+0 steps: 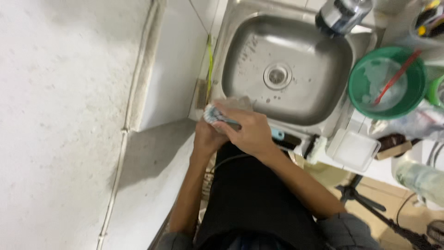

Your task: The person scrubs a cylindrical container with a brush and rinses it under running water in a kitchen sink. The person repeatedly scrubs the container's exterior and interior, rinses it, and continues scrubbing until the end of the clip.

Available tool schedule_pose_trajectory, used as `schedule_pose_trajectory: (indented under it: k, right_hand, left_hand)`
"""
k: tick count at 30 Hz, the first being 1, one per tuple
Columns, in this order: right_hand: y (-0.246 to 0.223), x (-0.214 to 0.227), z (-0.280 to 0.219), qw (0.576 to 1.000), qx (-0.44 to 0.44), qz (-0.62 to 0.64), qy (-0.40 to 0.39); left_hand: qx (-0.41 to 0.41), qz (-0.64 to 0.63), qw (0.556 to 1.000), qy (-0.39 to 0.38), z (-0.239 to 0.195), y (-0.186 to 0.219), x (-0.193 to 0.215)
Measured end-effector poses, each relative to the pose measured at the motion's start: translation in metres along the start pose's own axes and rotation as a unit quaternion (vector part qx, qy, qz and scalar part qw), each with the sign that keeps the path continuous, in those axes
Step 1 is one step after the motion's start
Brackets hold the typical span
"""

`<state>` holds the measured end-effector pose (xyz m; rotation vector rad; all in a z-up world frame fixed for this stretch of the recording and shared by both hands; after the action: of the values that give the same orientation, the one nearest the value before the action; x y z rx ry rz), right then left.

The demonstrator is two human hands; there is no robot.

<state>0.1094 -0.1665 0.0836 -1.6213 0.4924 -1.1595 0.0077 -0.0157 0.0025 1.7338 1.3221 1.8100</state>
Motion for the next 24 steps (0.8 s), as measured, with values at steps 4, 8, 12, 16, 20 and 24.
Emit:
schedule_pose_trajectory:
  k: [4, 8, 12, 16, 20, 24]
  right_hand:
    - [0.014, 0.011, 0.014, 0.997, 0.046, -0.054, 0.001]
    - [-0.012, -0.008, -0.016, 0.993, 0.098, -0.062, -0.035]
    - [0.067, -0.018, -0.024, 0.999, 0.038, -0.028, 0.017]
    - [0.042, -0.017, -0.019, 0.992, -0.101, -0.078, -0.019]
    - [0.020, -0.024, -0.028, 0.997, -0.029, -0.007, -0.068]
    - [0.077, -0.027, 0.008, 0.988, -0.096, -0.122, -0.020]
  left_hand:
    - [-0.022, -0.043, 0.999, 0.005, -0.002, 0.029, 0.017]
    - [-0.075, -0.110, 0.987, 0.093, -0.002, -0.001, 0.007]
    - [-0.040, -0.089, 0.989, 0.112, -0.012, 0.005, 0.017]
    - [-0.014, -0.092, 0.985, 0.143, -0.023, 0.006, 0.015]
    - [-0.015, -0.060, 0.985, 0.164, -0.019, 0.017, 0.024]
    - [-0.033, -0.050, 0.987, 0.151, -0.029, 0.012, 0.021]
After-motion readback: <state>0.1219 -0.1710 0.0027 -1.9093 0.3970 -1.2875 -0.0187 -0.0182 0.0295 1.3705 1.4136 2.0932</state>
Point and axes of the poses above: each hand's wrist, its own z-axis towards the middle knuckle, its own x-axis out of the back of the hand, y = z × x, the point moved 2 cm from there along z, towards the middle knuckle, and after that the axes turned 1 degree about x, right-handed, at the moved point
